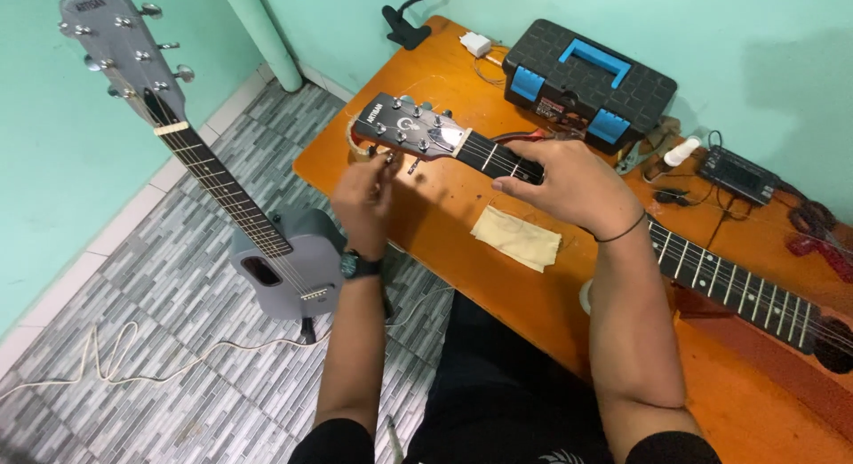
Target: The person threads a new guitar string through the tuning peg on the headstock of an acoustic guitar. They pull the string taut and wind it around the tuning post to secure it, repeating the process for multiple strings.
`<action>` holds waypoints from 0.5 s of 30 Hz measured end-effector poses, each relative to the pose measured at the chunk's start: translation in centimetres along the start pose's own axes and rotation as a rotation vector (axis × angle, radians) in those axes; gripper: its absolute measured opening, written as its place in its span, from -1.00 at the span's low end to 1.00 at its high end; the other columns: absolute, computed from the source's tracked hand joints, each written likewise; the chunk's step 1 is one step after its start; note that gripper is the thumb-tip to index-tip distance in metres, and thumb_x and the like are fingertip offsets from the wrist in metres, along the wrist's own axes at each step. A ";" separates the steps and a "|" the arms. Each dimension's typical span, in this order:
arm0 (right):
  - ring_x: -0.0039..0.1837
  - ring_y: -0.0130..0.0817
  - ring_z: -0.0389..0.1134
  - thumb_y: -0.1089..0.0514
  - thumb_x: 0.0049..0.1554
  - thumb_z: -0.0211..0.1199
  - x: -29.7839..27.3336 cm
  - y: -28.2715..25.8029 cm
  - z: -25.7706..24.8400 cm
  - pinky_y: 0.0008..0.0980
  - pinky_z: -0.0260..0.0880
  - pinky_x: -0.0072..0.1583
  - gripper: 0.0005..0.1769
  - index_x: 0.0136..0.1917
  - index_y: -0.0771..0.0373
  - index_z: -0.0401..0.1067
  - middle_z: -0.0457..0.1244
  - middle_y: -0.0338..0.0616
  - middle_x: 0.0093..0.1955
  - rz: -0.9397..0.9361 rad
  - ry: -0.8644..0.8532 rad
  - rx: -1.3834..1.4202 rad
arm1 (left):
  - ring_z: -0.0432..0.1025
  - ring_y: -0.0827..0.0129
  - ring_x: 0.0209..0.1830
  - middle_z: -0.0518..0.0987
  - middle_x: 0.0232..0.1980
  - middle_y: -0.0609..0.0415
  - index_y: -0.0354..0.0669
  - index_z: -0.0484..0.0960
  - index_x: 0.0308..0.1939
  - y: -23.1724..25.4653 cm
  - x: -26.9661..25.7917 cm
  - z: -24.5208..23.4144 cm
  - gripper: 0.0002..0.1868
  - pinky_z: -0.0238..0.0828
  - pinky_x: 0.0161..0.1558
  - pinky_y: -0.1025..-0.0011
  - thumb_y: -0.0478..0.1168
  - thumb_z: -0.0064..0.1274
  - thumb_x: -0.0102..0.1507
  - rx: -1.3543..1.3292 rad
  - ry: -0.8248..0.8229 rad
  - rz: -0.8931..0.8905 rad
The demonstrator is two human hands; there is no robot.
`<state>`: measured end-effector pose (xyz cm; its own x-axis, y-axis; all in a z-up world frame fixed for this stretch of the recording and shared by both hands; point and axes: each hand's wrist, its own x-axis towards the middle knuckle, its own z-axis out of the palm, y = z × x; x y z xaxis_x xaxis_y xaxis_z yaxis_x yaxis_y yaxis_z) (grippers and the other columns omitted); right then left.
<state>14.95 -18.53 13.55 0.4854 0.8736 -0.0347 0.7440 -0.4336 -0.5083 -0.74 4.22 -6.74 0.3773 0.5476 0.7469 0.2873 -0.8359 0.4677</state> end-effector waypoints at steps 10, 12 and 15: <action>0.18 0.15 0.43 -0.12 0.06 0.37 0.8 0.7 0.2 -0.01 0.46 0.06 -0.33 0.36 0.21 0.48 0.40 0.11 0.19 -0.013 0.014 -0.018 | 0.08 -0.33 0.53 0.21 0.44 -0.42 -0.21 0.03 0.33 -1.6 4.4 0.1 0.18 -0.32 0.53 -0.17 0.01 0.65 -0.04 -0.362 -0.210 -0.331; 0.17 0.12 0.44 -0.08 0.05 0.38 0.9 0.9 0.6 -0.04 0.46 0.05 -0.35 0.36 0.19 0.48 0.40 0.08 0.19 -0.013 0.016 -0.037 | 0.07 -0.37 0.55 0.22 0.50 -0.47 -0.25 -0.05 0.47 -1.1 3.9 0.1 0.30 -0.49 0.52 -0.23 0.01 0.64 -0.03 -0.326 -0.289 -0.392; 0.14 0.09 0.45 -0.05 0.06 0.36 1.0 0.4 0.6 -0.08 0.46 0.03 -0.36 0.37 0.21 0.47 0.40 0.08 0.17 -0.015 0.029 -0.051 | 0.25 -0.25 0.46 0.39 0.42 -0.30 -0.06 -0.05 0.50 0.6 3.6 0.3 0.12 -0.23 0.52 -0.16 -0.24 0.50 0.11 -0.324 -0.218 -0.427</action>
<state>15.44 -17.71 12.78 0.4867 0.8736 -0.0020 0.7734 -0.4320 -0.4640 1.08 5.70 -3.88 0.4694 0.8055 0.3617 0.1823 -0.4893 0.8529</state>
